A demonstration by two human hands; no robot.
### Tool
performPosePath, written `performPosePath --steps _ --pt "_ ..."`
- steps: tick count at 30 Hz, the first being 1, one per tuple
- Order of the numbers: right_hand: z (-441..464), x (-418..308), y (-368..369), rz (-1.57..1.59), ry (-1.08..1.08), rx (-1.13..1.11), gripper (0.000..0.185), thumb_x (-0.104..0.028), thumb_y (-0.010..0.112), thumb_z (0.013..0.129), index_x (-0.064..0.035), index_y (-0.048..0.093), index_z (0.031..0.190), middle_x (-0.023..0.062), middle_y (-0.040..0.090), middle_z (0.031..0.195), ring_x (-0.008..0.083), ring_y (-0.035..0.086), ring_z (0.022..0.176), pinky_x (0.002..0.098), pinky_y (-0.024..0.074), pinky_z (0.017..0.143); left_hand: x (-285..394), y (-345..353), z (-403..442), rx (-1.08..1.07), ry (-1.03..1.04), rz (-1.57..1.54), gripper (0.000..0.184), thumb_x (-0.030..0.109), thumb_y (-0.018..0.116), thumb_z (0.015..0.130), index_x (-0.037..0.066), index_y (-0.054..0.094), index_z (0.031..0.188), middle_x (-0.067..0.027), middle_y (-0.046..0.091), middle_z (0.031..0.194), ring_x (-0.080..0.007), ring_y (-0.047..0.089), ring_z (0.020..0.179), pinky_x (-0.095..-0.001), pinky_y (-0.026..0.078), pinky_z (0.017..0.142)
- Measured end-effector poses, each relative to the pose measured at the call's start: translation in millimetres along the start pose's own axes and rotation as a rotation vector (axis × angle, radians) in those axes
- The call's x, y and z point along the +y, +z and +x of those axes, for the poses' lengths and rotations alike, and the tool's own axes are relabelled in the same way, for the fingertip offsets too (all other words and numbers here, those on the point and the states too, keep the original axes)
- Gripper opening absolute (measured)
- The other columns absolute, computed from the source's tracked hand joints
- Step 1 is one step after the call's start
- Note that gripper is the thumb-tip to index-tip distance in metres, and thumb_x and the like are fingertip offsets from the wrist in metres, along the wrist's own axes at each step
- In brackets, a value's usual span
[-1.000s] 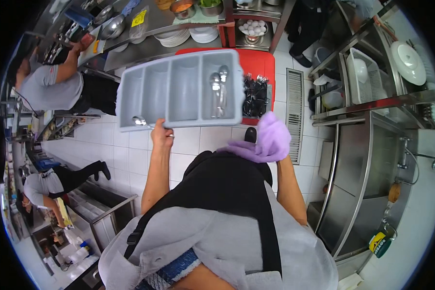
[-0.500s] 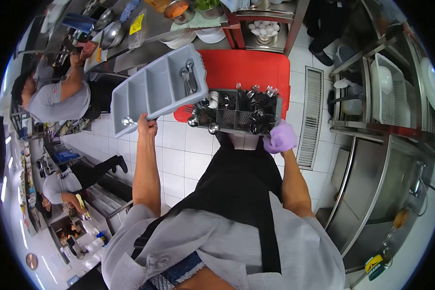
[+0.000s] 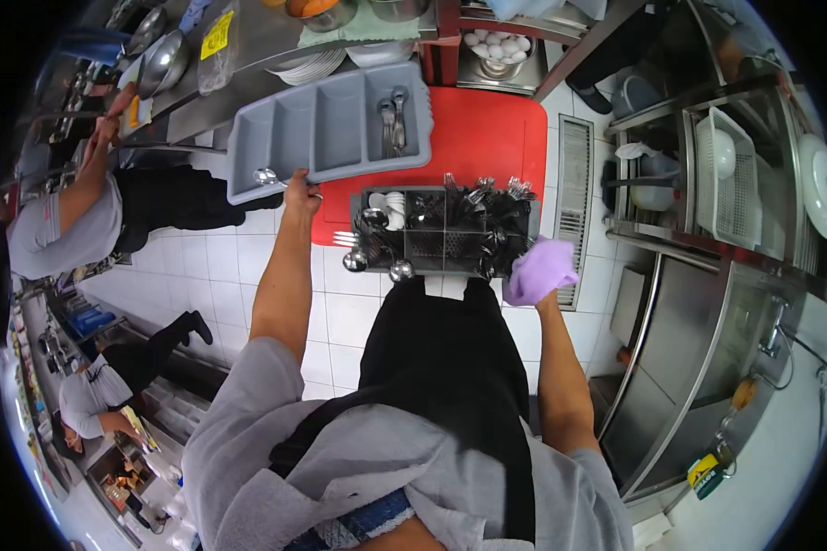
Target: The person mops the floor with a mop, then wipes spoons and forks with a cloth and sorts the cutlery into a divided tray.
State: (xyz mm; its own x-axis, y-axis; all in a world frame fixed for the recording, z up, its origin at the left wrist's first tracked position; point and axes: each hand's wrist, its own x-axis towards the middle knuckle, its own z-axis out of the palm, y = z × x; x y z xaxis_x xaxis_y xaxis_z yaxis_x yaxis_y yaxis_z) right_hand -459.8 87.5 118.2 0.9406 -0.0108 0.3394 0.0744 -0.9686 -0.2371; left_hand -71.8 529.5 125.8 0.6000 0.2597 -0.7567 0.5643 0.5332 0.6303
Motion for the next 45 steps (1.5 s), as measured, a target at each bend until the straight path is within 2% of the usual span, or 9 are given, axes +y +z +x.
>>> performPosePath --steps 8,13,20,24,27,33,38,40,45 --pt "-59 10 44 -0.034 0.296 -0.155 0.047 -0.047 0.077 0.076 -0.0144 0.069 0.108 0.0123 0.066 0.108 0.0370 0.060 0.108 0.0496 0.0468 0.096 -73 6 30 -0.166 -0.227 0.079 0.029 0.016 0.076 0.092 0.009 0.049 0.091 -0.0008 0.034 0.072 -0.0134 0.031 0.050 -0.0263 0.027 0.040" --pt "-67 4 62 -0.169 0.250 -0.139 0.042 -0.042 0.074 0.082 -0.0149 0.069 0.114 0.0105 0.068 0.112 0.0317 0.061 0.111 0.0472 0.0456 0.101 -76 -46 -3 -0.146 0.171 0.987 0.066 0.059 0.055 0.102 -0.004 0.076 0.108 -0.0261 0.076 0.093 -0.0180 0.055 0.049 -0.0359 0.037 0.040" --pt "-57 48 119 0.005 0.330 -0.268 0.041 -0.038 0.068 0.088 -0.0159 0.070 0.122 0.0107 0.067 0.124 0.0312 0.059 0.122 0.0475 0.0427 0.109 -92 -118 -37 -0.267 0.043 0.990 0.056 0.050 0.060 0.103 -0.005 0.071 0.099 -0.0104 0.064 0.070 -0.0228 0.061 0.058 -0.0423 0.047 0.055" --pt "-25 55 122 -0.249 0.346 -0.840 0.045 -0.035 0.068 0.090 -0.0130 0.066 0.130 0.0120 0.065 0.129 0.0303 0.055 0.129 0.0442 0.0392 0.113 -84 -94 -17 -0.310 0.342 1.208 0.051 0.047 0.062 0.102 -0.002 0.073 0.099 -0.0175 0.069 0.077 -0.0297 0.068 0.075 -0.0481 0.051 0.073" --pt "-31 28 80 0.329 0.351 -0.004 0.012 -0.021 0.067 0.089 -0.0116 0.069 0.095 0.0067 0.069 0.092 0.0222 0.066 0.089 0.0348 0.0527 0.077 -39 -48 -62 -0.305 0.192 1.330 0.057 0.052 0.056 0.102 -0.002 0.074 0.100 -0.0236 0.073 0.083 -0.0386 0.072 0.085 -0.0499 0.052 0.079" --pt "17 -40 -98 1.257 1.057 0.017 0.011 -0.009 0.070 0.080 -0.0059 0.061 0.076 0.0067 0.061 0.078 0.0177 0.060 0.068 0.0295 0.0476 0.058 -11 -74 -67 -0.055 0.898 1.395 0.037 0.030 0.052 0.103 0.002 0.074 0.095 -0.0191 0.072 0.079 -0.0362 0.071 0.079 -0.0491 0.055 0.078" --pt "69 -108 -194 1.426 0.612 0.188 0.014 -0.003 0.072 0.080 -0.0030 0.061 0.088 0.0125 0.064 0.085 0.0250 0.066 0.073 0.0351 0.0577 0.068 6 -35 -186 -0.866 0.459 1.071 0.026 0.016 0.052 0.097 0.003 0.074 0.101 -0.0122 0.071 0.083 -0.0238 0.069 0.072 -0.0381 0.056 0.068" --pt "82 -124 -180 1.706 0.952 0.474 0.021 0.001 0.076 0.076 -0.0037 0.061 0.090 0.0137 0.065 0.087 0.0257 0.067 0.076 0.0377 0.0589 0.069 -10 4 -262 -1.186 -0.027 1.070 0.035 0.016 0.045 0.100 0.001 0.070 0.118 -0.0054 0.067 0.082 -0.0117 0.063 0.067 -0.0286 0.057 0.059" --pt "124 -151 -147 1.206 0.842 0.421 0.019 0.000 0.076 0.075 -0.0050 0.061 0.087 0.0122 0.064 0.082 0.0250 0.066 0.073 0.0368 0.0568 0.067 -99 48 -347 -1.458 -0.159 1.196 0.038 0.027 0.043 0.110 -0.001 0.069 0.107 -0.0067 0.067 0.067 -0.0108 0.059 0.050 -0.0258 0.051 0.046"
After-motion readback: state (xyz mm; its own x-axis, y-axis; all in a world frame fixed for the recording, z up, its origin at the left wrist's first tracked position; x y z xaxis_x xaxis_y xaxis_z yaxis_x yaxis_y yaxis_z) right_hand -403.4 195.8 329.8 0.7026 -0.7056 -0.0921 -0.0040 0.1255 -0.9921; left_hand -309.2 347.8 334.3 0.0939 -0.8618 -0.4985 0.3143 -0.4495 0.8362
